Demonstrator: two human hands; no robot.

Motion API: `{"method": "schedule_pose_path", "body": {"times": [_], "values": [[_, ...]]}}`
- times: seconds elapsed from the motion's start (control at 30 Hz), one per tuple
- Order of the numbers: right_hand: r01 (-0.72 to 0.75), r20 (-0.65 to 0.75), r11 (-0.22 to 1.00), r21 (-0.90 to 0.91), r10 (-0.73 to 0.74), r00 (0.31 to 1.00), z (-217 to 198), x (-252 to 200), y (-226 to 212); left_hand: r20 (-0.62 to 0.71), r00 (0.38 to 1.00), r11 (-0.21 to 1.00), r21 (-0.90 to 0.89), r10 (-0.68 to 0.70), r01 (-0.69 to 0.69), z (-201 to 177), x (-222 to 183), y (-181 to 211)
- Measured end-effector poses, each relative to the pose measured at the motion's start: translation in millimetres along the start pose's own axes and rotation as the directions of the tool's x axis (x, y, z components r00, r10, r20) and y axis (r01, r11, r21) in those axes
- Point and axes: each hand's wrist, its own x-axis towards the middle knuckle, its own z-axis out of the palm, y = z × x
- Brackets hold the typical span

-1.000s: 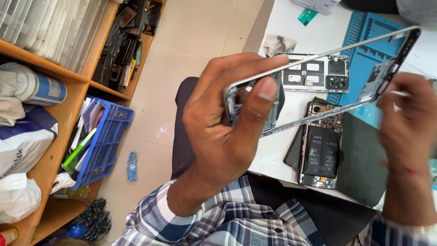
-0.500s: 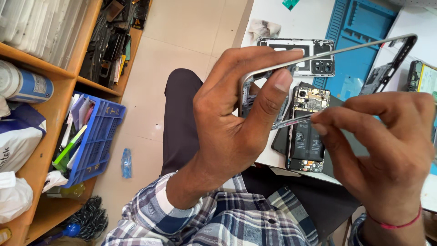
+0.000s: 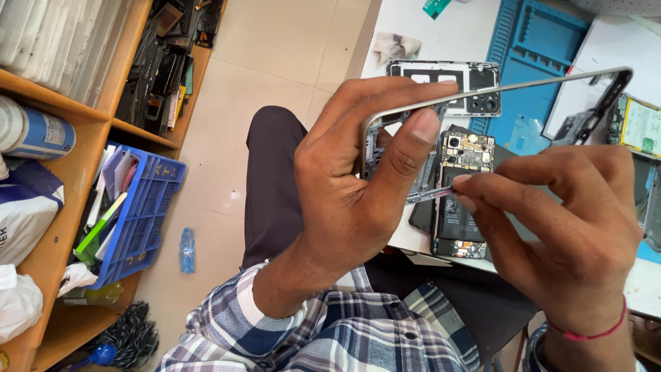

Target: The person is repairing a smartphone by handling its internal components. They connect a ribbon cable to the motherboard, inspect the internal layout, and then align the phone's chassis with the screen assembly, preparing to reassemble the device.

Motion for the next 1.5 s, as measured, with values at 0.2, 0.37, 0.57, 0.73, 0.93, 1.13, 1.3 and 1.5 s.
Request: {"method": "schedule_pose_path", "body": {"times": [0.2,0.37,0.57,0.73,0.93,1.13,1.3,1.5], "values": [[-0.006,0.001,1.000,0.009,0.006,1.000,-2.2,-3.6,2.9,-0.004,1.000,1.000,0.021,0.022,-0.022,0.2,-0.6,1.4],[-0.027,-0.027,0.998,0.048,0.029,0.999,-10.2,-2.8,7.9,-0.010,1.000,1.000,-0.014,-0.008,0.008,1.9,3.1,7.9],[0.052,-0.047,0.998,-0.020,-0.053,0.998,-11.4,2.5,-1.3,0.011,1.000,1.000,-0.002,0.008,-0.008,2.9,0.6,8.9],[-0.032,-0.205,0.992,0.125,0.057,0.977,-9.0,-20.4,15.6,0.025,0.999,0.997,0.060,0.037,-0.039,2.6,2.3,5.2],[-0.647,-0.039,0.656,0.388,0.713,0.700,19.0,-70.1,46.2,0.017,1.000,1.000,0.023,0.012,-0.012,-6.6,2.6,-7.1],[-0.759,0.059,0.642,0.107,0.758,0.649,63.9,-95.7,-0.6,-0.100,0.994,0.990,0.137,0.032,-0.018,-8.4,-5.5,-23.1],[-0.676,-0.010,0.736,-0.039,0.677,0.736,81.8,-88.6,-19.6,-0.112,0.994,0.990,0.143,0.009,0.007,-4.7,-9.4,-32.3],[-0.720,0.063,0.694,0.010,0.718,0.693,88.4,-82.5,-0.2,-0.133,0.990,0.994,0.111,0.040,-0.025,-4.3,-10.5,-37.5]]}}
